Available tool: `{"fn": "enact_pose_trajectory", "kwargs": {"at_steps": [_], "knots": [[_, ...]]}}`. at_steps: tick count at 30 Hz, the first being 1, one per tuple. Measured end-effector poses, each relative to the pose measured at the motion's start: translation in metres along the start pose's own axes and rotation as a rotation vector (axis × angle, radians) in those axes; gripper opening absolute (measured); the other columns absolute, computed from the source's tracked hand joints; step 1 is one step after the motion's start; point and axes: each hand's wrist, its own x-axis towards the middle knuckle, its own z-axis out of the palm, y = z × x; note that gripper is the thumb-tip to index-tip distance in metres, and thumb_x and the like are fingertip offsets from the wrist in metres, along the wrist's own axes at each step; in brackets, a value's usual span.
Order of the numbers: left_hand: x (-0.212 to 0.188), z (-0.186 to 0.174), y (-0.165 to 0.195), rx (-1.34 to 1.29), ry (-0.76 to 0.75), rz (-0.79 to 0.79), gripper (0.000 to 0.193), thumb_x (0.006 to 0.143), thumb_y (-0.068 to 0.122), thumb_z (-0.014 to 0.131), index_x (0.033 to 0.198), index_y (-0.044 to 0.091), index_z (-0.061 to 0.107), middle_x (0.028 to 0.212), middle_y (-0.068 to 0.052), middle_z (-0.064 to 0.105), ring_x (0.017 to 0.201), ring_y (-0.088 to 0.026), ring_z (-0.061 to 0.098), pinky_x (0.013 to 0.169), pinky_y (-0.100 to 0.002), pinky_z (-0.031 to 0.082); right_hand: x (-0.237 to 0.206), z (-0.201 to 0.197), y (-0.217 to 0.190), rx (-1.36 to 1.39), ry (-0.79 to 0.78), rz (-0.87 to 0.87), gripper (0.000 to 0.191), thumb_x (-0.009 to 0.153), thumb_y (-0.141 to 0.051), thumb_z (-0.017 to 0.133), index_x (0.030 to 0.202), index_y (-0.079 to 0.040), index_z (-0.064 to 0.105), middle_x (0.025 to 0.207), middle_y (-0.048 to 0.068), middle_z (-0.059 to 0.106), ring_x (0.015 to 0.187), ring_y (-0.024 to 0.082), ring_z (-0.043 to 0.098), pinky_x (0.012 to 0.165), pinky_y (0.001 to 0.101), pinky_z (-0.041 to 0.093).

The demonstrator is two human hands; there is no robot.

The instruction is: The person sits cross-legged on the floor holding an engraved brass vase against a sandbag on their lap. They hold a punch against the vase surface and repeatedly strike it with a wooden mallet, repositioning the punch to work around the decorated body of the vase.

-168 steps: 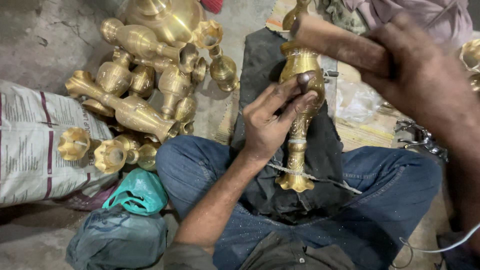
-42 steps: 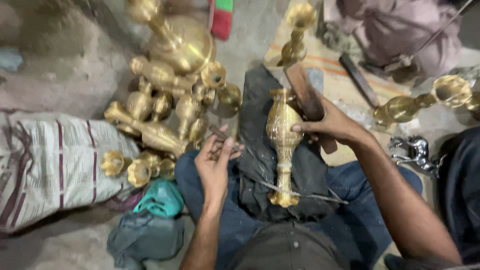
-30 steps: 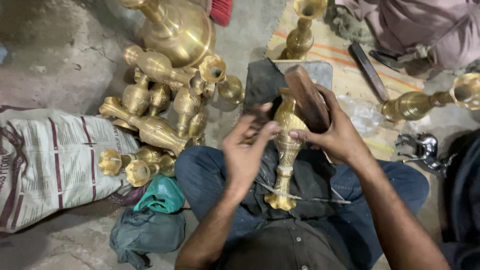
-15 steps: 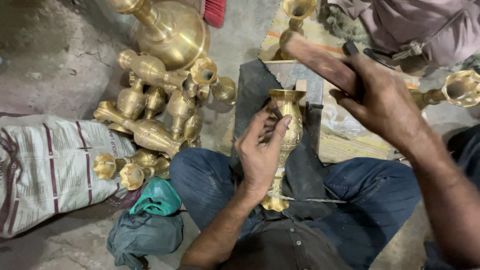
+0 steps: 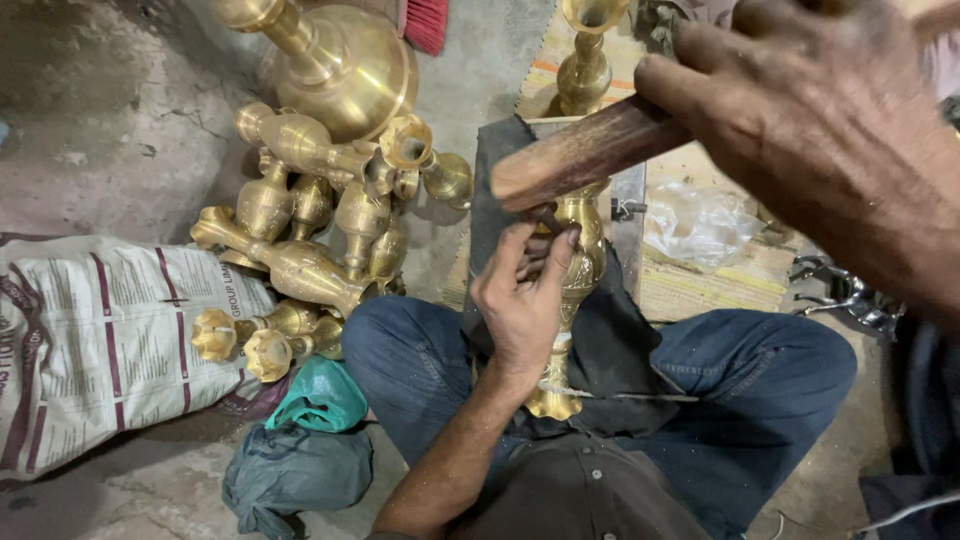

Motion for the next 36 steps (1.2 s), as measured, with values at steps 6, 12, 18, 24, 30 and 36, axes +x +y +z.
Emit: {"fn": "enact_pose_trajectory", "kwargs": {"at_steps": [6,12,18,24,30,36], "knots": [[0.001,-0.002,0.002,0.014,-0.008,-0.033,0.029,0.095,0.01,0.079,0.12,-0.001,0.069,0.082,-0.006,0.075,0.074,-0.008,0.072,0.06,-0.025,0.058,0.005,0.016,0.008,0.785,-0.116,0.156,0.029,0.097,-0.024,0.076,0.116,-0.005,0.068,0.09,0.015,0.072,0.079,0.026,0.071,0.069,0.0412,0.059],[0.001,-0.001,0.0,0.01,0.005,-0.009,0.03,0.096,0.01,0.08,0.12,-0.003,0.068,0.082,-0.007,0.074,0.073,-0.009,0.071,0.062,-0.025,0.058,-0.003,0.021,0.004,0.628,0.056,0.078,0.03,0.094,-0.018,0.078,0.118,-0.001,0.068,0.094,0.016,0.071,0.08,0.028,0.071,0.072,0.0416,0.059],[0.002,-0.002,-0.002,0.034,-0.006,0.059,0.03,0.098,0.009,0.079,0.122,-0.004,0.069,0.083,-0.007,0.074,0.073,-0.009,0.07,0.065,-0.025,0.057,-0.002,0.003,0.002,0.347,-0.021,0.054,0.023,0.094,-0.025,0.072,0.112,-0.012,0.069,0.089,0.008,0.073,0.081,0.022,0.074,0.07,0.0371,0.059],[0.002,-0.002,-0.001,-0.003,-0.038,0.038,0.028,0.099,0.009,0.076,0.125,0.0,0.069,0.087,-0.007,0.074,0.079,-0.009,0.072,0.066,-0.025,0.06,-0.004,0.013,0.002,0.347,-0.153,0.051,0.021,0.102,-0.029,0.07,0.111,-0.011,0.068,0.09,0.009,0.073,0.073,0.022,0.072,0.066,0.0365,0.06],[0.003,-0.003,0.001,0.101,-0.019,0.063,0.029,0.096,0.01,0.08,0.123,0.002,0.071,0.081,-0.005,0.074,0.073,-0.008,0.069,0.064,-0.026,0.056,-0.009,0.019,0.001,0.316,-0.125,0.048,0.028,0.096,-0.025,0.071,0.119,-0.01,0.065,0.087,0.009,0.071,0.075,0.021,0.071,0.068,0.0337,0.06],[0.002,-0.003,0.0,0.04,-0.028,0.025,0.029,0.097,0.009,0.081,0.124,0.001,0.072,0.086,-0.006,0.074,0.076,-0.008,0.068,0.065,-0.025,0.056,-0.009,0.016,-0.001,0.238,-0.13,0.058,0.021,0.101,-0.029,0.071,0.115,-0.015,0.066,0.093,0.006,0.073,0.086,0.019,0.073,0.075,0.0347,0.059]]}}
